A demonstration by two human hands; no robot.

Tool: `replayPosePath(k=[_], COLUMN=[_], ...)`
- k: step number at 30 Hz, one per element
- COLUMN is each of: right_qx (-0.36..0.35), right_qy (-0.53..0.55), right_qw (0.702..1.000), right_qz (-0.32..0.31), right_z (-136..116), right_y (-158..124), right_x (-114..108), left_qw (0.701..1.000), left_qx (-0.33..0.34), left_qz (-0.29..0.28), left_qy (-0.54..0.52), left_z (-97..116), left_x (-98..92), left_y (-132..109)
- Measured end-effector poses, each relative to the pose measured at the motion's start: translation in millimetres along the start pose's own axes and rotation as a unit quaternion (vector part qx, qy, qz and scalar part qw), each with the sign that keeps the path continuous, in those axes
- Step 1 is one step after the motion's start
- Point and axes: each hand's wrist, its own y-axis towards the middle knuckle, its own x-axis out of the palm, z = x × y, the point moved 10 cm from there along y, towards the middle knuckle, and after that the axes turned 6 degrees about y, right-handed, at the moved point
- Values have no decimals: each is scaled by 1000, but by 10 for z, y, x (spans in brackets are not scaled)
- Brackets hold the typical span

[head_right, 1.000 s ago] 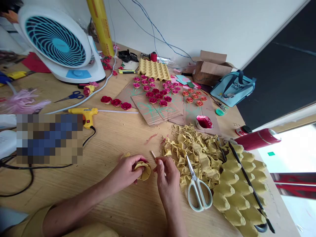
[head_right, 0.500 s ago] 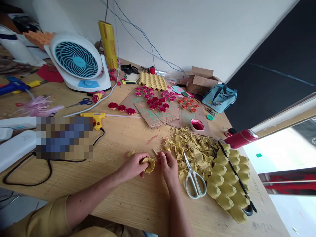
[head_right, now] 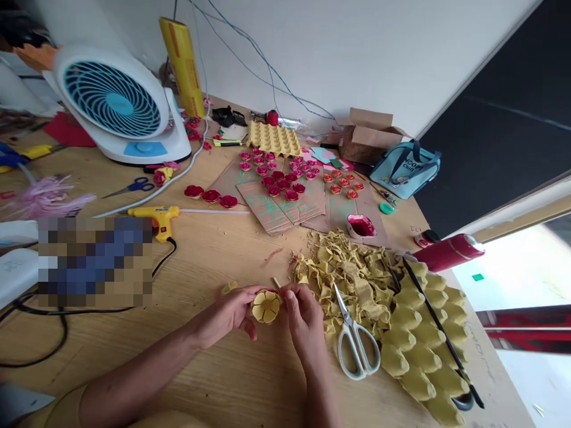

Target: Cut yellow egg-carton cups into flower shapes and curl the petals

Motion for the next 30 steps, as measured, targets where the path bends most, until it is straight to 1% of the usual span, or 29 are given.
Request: replayPosePath(k=[3,5,9,13,17,21,27,30], right_qx=[-6,-11,-21,-20,-26,-28,-33,-39], right_qy=[-34,-56,-90,-106,-119,-121,-144,-152], right_qw=[999,998,996,994,993,992,989,988], right_qz=[-9,-7,4,6,2,-6,-1,0], right_z=[-20,-50,-118,-138,-157,-165,-144,-146], right_y=[-21,-31,-39,-44,-56,-66,-77,-83], right_x=[22,26,10,3,32,75,68,62], left_qw=[1000,999,996,992,988,990,998,998], left_qx=[-14,-21,-32,-29,-18,-23,-21,-17], left_qz=[-21,-23,1,34,46,42,16,16], left_qy=[11,33,85,121,148,135,58,50], left_z=[-8,-10,-10,7,52,53,10,22], left_x=[36,56,68,34,7,2,23,24], left_y=[-11,-15,-21,-28,-40,-65,-76,-74])
